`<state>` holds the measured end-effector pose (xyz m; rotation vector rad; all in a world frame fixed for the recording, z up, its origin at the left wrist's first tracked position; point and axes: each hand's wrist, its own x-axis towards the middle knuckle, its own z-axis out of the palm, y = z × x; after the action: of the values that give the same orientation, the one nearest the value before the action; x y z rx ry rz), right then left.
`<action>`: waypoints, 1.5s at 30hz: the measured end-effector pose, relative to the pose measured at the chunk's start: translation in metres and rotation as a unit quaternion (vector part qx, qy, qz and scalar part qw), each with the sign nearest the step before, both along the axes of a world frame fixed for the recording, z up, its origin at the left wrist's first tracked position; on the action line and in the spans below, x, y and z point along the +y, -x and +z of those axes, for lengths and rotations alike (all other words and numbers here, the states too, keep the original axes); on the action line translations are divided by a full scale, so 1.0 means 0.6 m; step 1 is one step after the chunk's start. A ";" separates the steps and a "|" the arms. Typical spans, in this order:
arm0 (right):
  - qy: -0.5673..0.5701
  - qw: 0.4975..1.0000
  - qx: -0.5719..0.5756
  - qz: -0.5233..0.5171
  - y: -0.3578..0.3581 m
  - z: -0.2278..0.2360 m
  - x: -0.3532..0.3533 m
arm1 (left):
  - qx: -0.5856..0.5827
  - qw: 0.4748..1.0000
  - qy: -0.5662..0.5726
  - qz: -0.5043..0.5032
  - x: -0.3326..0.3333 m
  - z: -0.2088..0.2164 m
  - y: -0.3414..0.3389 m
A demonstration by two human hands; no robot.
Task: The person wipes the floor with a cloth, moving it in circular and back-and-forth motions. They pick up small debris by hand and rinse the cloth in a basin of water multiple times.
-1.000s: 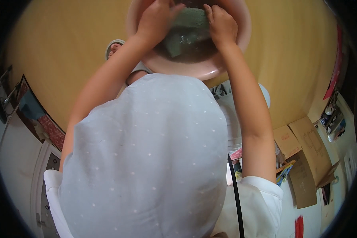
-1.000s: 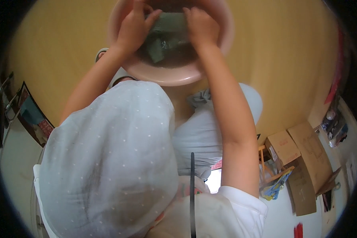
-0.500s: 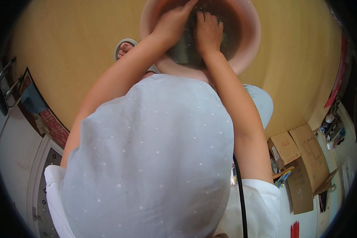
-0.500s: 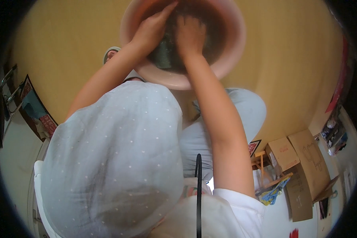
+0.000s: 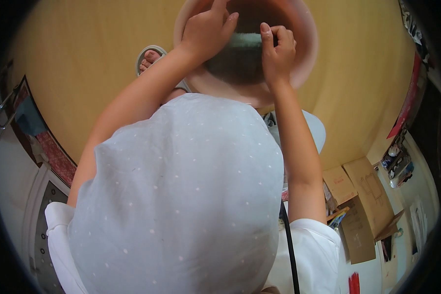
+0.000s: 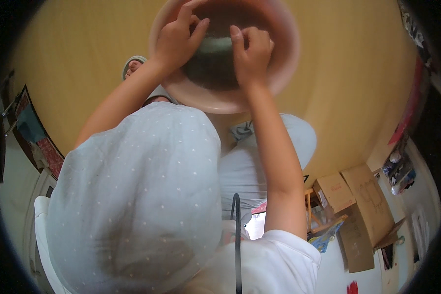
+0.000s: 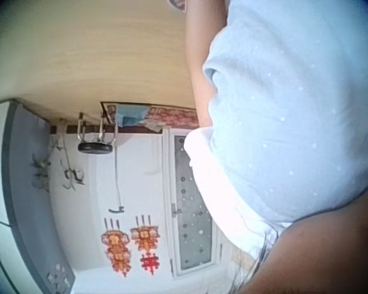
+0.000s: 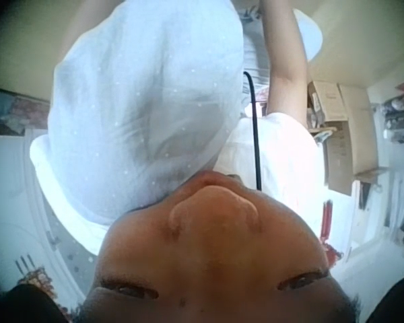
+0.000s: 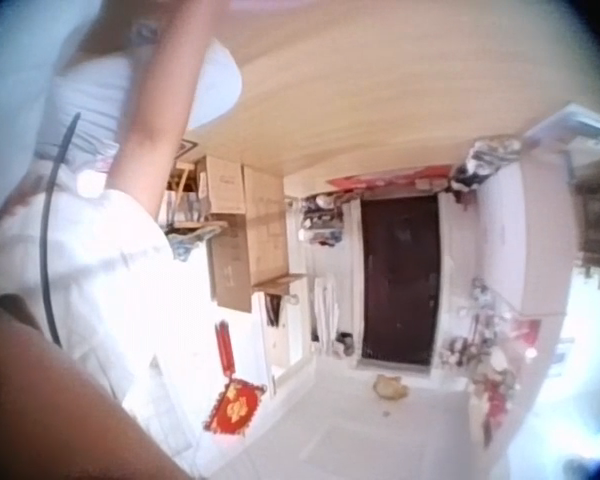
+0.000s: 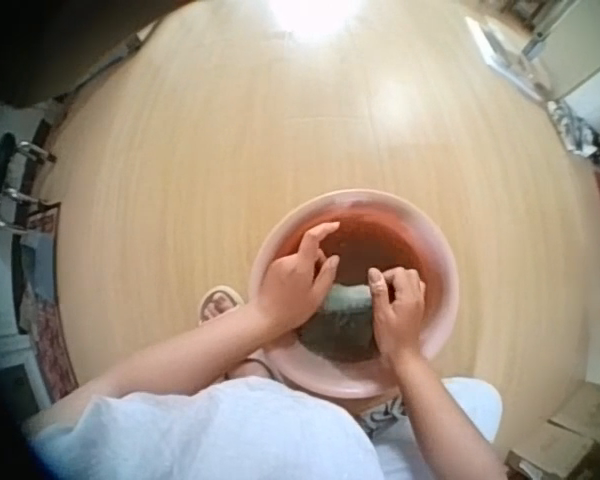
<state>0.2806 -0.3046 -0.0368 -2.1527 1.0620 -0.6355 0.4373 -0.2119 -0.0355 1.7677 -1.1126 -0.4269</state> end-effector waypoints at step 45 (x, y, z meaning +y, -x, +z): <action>0.057 0.953 0.294 -0.054 -0.052 -0.095 0.075 | 0.019 0.997 -0.071 0.023 -0.011 -0.047 -0.005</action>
<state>0.3116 -0.2597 -0.0938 -2.4687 1.4849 -0.0863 0.4404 -0.2186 -0.0636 1.8973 -1.0343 -0.5204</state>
